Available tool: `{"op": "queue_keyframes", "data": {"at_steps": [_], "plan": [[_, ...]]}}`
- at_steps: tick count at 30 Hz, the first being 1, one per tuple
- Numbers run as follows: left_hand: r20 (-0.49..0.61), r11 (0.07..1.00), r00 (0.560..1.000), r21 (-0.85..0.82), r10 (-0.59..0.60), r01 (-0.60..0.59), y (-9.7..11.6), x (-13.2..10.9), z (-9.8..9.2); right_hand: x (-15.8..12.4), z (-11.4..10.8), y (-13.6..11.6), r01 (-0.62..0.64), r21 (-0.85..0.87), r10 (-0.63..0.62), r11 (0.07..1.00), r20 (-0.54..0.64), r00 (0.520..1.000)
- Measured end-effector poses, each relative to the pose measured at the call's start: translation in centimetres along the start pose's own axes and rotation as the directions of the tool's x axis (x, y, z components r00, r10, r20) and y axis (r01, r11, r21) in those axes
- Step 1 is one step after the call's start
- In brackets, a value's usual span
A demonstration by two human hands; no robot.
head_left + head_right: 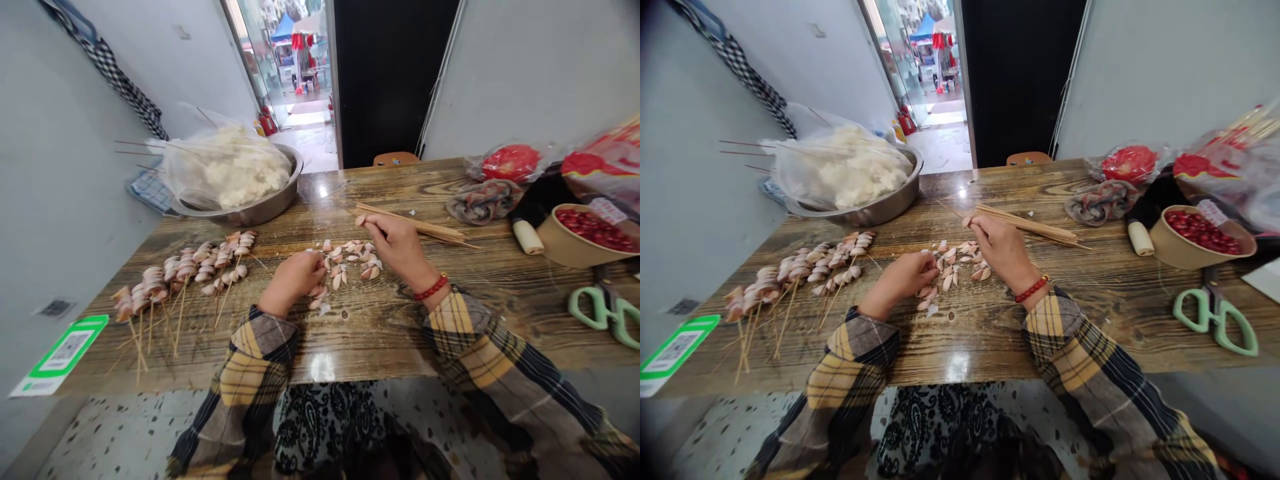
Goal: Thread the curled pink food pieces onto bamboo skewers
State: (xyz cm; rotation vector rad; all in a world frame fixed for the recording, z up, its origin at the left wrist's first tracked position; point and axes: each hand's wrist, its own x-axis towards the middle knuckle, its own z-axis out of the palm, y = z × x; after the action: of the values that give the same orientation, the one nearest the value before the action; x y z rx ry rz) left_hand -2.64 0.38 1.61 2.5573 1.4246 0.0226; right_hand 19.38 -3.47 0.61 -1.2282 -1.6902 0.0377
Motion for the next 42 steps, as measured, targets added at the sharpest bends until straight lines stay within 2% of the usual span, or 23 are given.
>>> {"op": "queue_keyframes", "data": {"at_steps": [3, 7, 12, 17, 20, 22, 24, 25, 28, 31, 33, 35, 37, 42], "plan": [[-0.067, 0.997, 0.998, -0.081, -0.004, -0.001, -0.5, 0.1, 0.4, -0.1, 0.1, 0.0, -0.004, -0.008, 0.004, 1.000, -0.005, 1.000], [-0.165, 0.977, 0.983, -0.183, 0.084, -0.114, -0.8, 0.6, 1.3, -0.3, 0.2, 0.0, -0.018, -0.013, 0.018, 1.000, 0.009, 1.000], [-0.178, 0.967, 0.969, -0.160, 0.172, -0.201, -0.3, 0.8, 1.8, -0.4, 0.4, -0.1, -0.015, -0.008, 0.015, 1.000, 0.031, 0.999], [-0.205, 0.975, 0.967, -0.124, 0.154, -0.182, 0.2, 0.8, 2.1, -0.5, 0.5, -0.1, -0.003, -0.009, 0.003, 1.000, 0.037, 0.999], [-0.290, 0.958, 0.950, -0.220, 0.118, -0.186, 0.1, 1.0, 2.3, -0.5, 0.6, -0.1, 0.003, -0.012, -0.003, 1.000, 0.039, 0.999], [-0.323, 0.920, 0.944, -0.348, 0.061, -0.179, 0.0, 1.1, 2.3, -0.6, 0.6, -0.1, 0.007, -0.015, -0.006, 1.000, 0.038, 0.999], [-0.294, 0.817, 0.956, -0.547, 0.015, -0.181, 0.0, 1.2, 2.1, -0.7, 0.6, -0.2, 0.013, -0.018, -0.012, 1.000, 0.041, 0.999], [-0.255, 0.730, 0.967, -0.660, 0.002, -0.176, 0.1, 1.1, 1.9, -0.7, 0.6, -0.3, 0.013, -0.020, -0.012, 1.000, 0.046, 0.999], [-0.140, 0.389, 0.990, -0.913, -0.011, -0.125, 0.2, 0.8, 1.3, -0.8, 0.6, -0.7, 0.010, -0.023, -0.008, 1.000, 0.075, 0.997], [-0.091, 0.091, 0.996, -0.992, -0.025, -0.088, 0.5, 0.4, 0.7, -0.8, 0.6, -1.1, 0.027, -0.005, -0.027, 1.000, 0.093, 0.995], [-0.063, -0.061, 0.998, -0.996, -0.031, -0.065, 0.7, 0.2, 0.5, -0.9, 0.7, -1.2, 0.033, 0.008, -0.034, 0.999, 0.100, 0.994], [-0.047, -0.165, 0.998, -0.985, -0.044, -0.053, 0.9, 0.0, 0.3, -1.0, 0.8, -1.1, 0.029, 0.012, -0.030, 1.000, 0.116, 0.993], [-0.054, -0.226, 0.997, -0.972, -0.061, -0.066, 1.0, 0.0, 0.1, -1.1, 1.0, -0.9, 0.023, 0.008, -0.024, 1.000, 0.134, 0.991], [-0.061, -0.270, 0.992, -0.959, -0.107, -0.088, 1.0, -0.1, 0.1, -1.4, 1.2, -1.0, 0.028, -0.011, -0.026, 1.000, 0.169, 0.985]]}}
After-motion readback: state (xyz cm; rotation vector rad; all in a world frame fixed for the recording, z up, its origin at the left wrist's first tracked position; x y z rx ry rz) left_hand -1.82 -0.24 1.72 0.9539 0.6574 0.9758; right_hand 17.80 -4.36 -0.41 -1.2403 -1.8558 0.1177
